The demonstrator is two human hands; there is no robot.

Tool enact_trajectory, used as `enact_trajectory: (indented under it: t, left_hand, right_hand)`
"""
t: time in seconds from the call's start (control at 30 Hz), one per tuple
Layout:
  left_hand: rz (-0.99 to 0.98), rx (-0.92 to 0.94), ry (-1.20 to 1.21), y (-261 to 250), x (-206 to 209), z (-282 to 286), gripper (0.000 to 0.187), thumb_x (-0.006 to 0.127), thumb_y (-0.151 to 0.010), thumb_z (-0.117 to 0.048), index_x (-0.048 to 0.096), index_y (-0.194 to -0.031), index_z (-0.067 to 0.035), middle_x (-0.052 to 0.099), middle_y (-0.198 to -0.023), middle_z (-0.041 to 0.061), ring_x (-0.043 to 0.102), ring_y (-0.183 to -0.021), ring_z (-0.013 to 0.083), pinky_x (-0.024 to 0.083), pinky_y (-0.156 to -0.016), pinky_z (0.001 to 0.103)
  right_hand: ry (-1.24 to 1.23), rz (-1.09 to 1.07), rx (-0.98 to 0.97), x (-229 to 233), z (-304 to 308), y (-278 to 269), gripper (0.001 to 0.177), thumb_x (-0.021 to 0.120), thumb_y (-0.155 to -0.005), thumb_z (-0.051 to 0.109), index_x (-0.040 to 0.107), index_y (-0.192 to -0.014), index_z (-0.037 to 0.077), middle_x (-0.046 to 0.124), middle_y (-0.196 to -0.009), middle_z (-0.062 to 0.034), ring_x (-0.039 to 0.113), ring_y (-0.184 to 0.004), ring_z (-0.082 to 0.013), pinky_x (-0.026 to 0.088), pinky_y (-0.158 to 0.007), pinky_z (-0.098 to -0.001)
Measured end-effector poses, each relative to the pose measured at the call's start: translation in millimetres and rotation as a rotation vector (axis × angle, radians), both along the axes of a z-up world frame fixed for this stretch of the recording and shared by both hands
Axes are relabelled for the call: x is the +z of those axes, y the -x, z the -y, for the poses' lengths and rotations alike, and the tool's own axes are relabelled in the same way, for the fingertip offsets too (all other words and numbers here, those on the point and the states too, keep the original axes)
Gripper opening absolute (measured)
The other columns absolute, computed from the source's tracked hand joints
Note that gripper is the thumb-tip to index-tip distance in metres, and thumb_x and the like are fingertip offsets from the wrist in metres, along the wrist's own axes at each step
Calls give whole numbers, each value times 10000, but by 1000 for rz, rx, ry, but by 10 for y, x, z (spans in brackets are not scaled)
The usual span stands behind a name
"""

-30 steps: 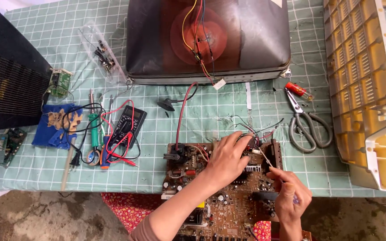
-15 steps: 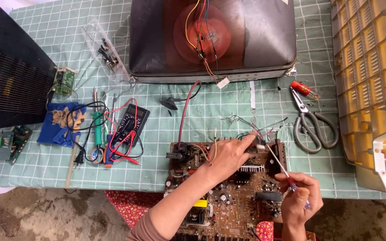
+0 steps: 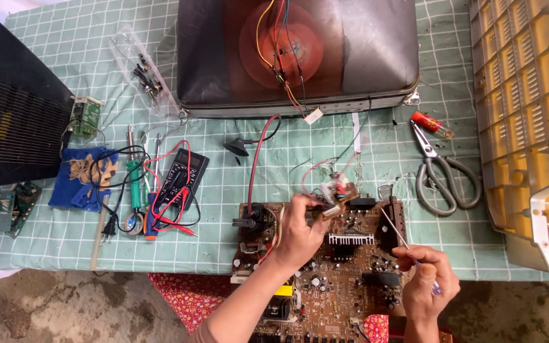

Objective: The person works on a circuit board placed on a table, using a screwdriver to adjust components and a multimeter to test connections. They manipulate wires and various electronic parts throughout the process.

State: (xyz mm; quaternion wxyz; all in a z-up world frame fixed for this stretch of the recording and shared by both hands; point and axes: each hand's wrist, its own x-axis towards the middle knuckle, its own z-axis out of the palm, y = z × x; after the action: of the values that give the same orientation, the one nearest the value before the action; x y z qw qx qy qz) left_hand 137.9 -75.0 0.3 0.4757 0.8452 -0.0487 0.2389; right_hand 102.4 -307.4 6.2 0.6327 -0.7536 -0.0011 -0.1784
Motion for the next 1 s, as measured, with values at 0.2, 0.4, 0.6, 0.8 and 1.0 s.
enact_trajectory:
  t: [0.2, 0.4, 0.6, 0.8, 1.0]
  left_hand:
    - [-225, 232, -21, 88, 100, 14, 358, 693, -848, 18, 459, -1105, -68, 622, -942, 73, 603, -781, 230, 445, -691, 345]
    - [-545, 253, 98, 127, 164, 24, 389, 627, -953, -139, 397, -1267, -126, 629, -1079, 103, 625, -986, 251, 491, -797, 357]
    - [-518, 169, 108, 130, 150, -39, 515, 624, -973, -144, 355, -1390, -4, 564, -1249, 186, 552, -1197, 289, 485, -1038, 400]
    - [-325, 164, 106, 124, -125, -40, 753, 716, -910, -149, 295, -1506, 37, 516, -1338, 222, 515, -1264, 360, 422, -1082, 431]
    - [-266, 164, 73, 120, -288, -51, 718, 706, -910, -136, 323, -1491, 42, 527, -1378, 238, 526, -1307, 402, 415, -1104, 459]
  right_hand:
    - [164, -30, 172, 52, 18, -80, 770, 265, -1077, 604, 715, -1060, -21, 766, -944, -144, 735, -743, -203, 557, -624, -268]
    - [236, -133, 210, 18, 3, -119, 786, 240, -1044, 616, 699, -1111, -17, 780, -877, -153, 798, -757, -226, 658, -638, -282]
    - [554, 108, 280, -21, -17, -314, 434, 353, -1103, 255, 733, -1057, 52, 783, -791, -69, 766, -778, -167, 470, -1103, -511]
    - [568, 92, 356, 191, -99, -476, 415, 388, -1043, 163, 786, -978, 68, 676, -898, -125, 585, -868, -235, 431, -772, -376]
    - [606, 121, 365, 160, -237, -565, 274, 549, -1042, 266, 757, -933, 125, 730, -911, -10, 680, -898, -202, 436, -897, -379]
